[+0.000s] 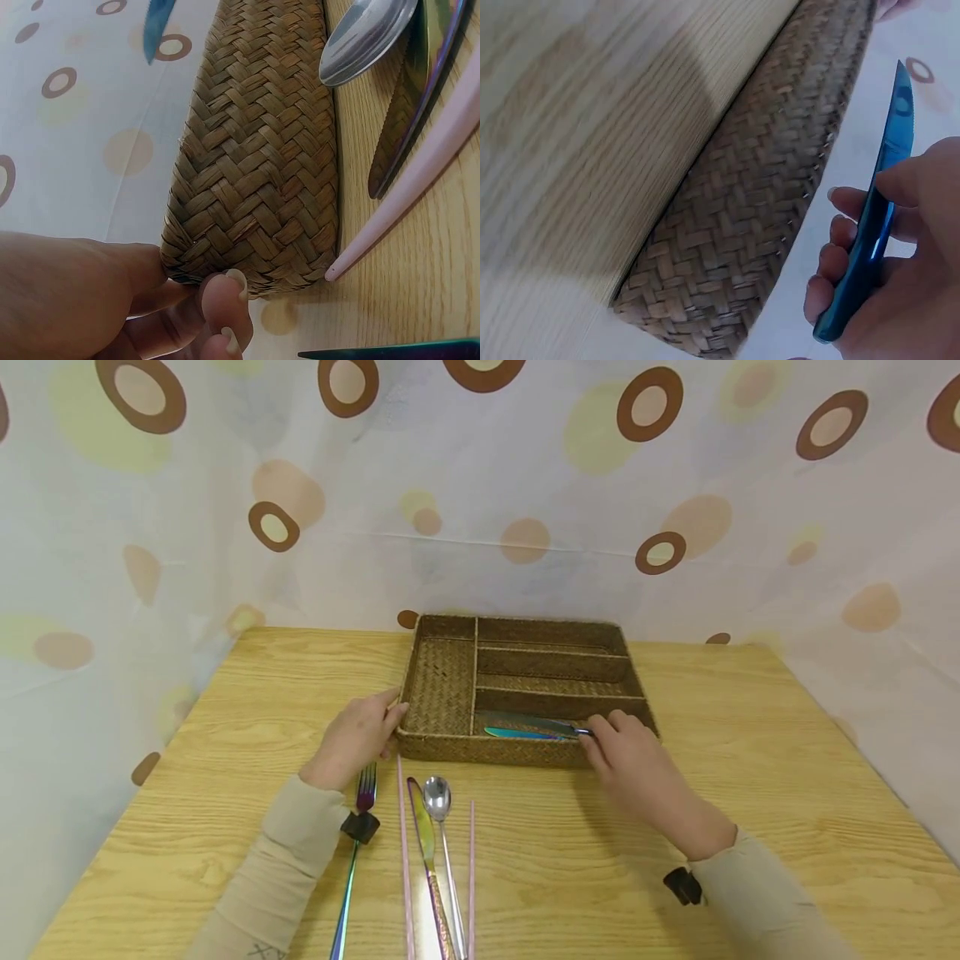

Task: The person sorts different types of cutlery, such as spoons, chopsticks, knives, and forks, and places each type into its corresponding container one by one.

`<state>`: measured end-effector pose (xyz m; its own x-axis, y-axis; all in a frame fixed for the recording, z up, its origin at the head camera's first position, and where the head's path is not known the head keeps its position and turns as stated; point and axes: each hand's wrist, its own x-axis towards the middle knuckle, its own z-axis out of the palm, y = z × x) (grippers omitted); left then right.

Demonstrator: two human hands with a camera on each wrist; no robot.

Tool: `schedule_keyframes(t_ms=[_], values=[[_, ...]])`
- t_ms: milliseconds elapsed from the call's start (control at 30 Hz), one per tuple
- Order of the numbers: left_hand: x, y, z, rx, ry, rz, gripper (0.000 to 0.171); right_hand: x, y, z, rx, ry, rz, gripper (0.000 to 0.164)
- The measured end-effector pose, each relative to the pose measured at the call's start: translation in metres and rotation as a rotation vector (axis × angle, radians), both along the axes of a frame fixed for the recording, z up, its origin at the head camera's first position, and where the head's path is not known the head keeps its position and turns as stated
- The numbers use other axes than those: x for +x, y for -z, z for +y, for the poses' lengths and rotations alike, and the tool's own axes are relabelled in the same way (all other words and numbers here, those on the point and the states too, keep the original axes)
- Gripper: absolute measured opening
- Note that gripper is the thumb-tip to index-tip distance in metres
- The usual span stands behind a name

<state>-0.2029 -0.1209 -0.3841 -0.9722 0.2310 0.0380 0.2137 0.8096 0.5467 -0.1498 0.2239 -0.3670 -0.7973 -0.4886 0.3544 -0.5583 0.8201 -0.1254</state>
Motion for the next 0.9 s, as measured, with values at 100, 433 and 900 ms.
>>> schedule_keyframes(t_ms=[100,433,900], values=[[0.000,0.000,0.000,0.002,-0.003,-0.003,0.042,-0.011,0.002,0.003,0.010,0.023,-0.010,0.011],[-0.001,0.001,0.000,-0.009,0.001,0.032,0.038,-0.039,0.010,0.012,0.091,0.064,-0.223,0.029],[0.000,0.000,0.000,-0.016,-0.005,0.022,0.042,-0.047,0.020,0.019,0.127,0.128,-0.522,0.052]])
